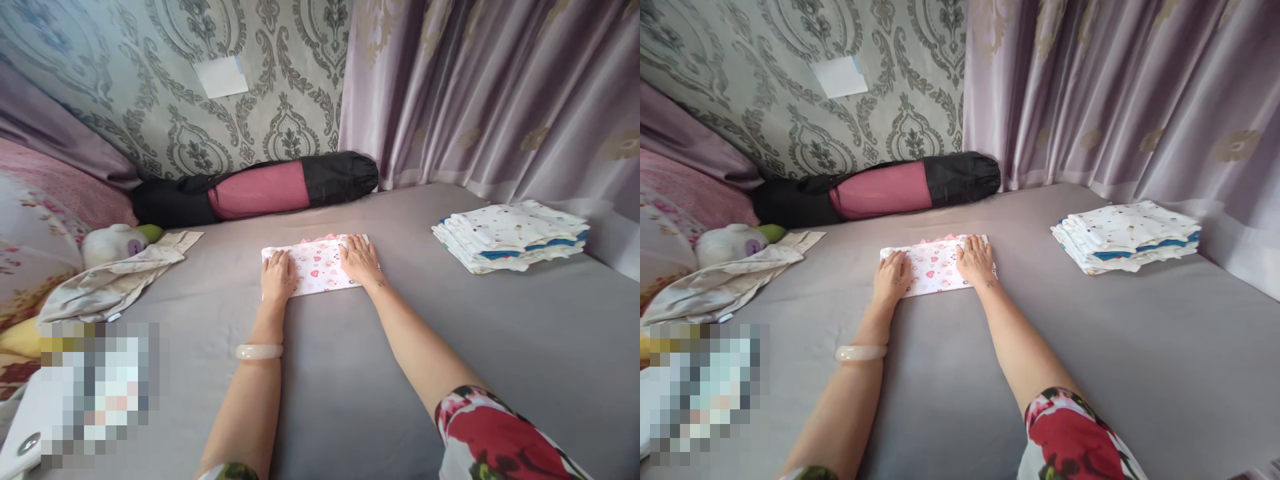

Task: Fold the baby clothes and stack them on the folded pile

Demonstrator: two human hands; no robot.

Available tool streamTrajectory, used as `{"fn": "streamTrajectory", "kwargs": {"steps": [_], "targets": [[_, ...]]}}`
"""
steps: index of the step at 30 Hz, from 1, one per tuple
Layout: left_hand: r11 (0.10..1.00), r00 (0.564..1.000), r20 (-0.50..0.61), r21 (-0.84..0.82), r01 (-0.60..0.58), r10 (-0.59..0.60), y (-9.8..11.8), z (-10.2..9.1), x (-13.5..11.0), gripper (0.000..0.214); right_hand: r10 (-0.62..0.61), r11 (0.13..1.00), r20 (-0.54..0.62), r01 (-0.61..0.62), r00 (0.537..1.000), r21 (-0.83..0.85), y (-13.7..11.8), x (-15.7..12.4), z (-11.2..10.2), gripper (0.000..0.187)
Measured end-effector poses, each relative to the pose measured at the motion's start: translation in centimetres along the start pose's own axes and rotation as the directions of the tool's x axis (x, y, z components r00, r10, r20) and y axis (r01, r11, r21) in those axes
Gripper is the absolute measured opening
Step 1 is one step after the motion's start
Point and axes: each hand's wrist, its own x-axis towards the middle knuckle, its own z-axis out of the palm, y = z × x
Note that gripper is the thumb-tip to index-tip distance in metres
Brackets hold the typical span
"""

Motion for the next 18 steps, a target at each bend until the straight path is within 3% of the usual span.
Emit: {"fn": "streamTrajectory", "kwargs": {"steps": [3, 8, 14, 18], "targets": [[1.000, 0.999, -0.034, 0.007, 0.031, -0.030, 0.1, 0.0, 0.0, 0.043, -0.017, 1.000, -0.012, 0.017, 1.000, -0.020, 0.3, -0.1, 0.0, 0.062], [1.000, 0.994, 0.112, 0.023, -0.008, 0.005, 0.0, 0.7, 0.0, 0.052, -0.082, 0.995, 0.008, 0.083, 0.997, -0.047, 1.0, -0.3, -0.1, 0.062], [0.998, 0.991, 0.133, 0.058, -0.019, 0.011, 0.0, 1.1, 0.0, 0.058, -0.209, 0.973, 0.048, 0.213, 0.977, -0.090, 2.6, -0.1, -0.4, 0.064], [0.996, 0.982, 0.186, 0.087, -0.030, 0.013, 0.0, 1.2, 0.0, 0.062, -0.193, 0.977, 0.041, 0.196, 0.980, -0.083, 3.0, 0.0, -0.2, 0.066]]}}
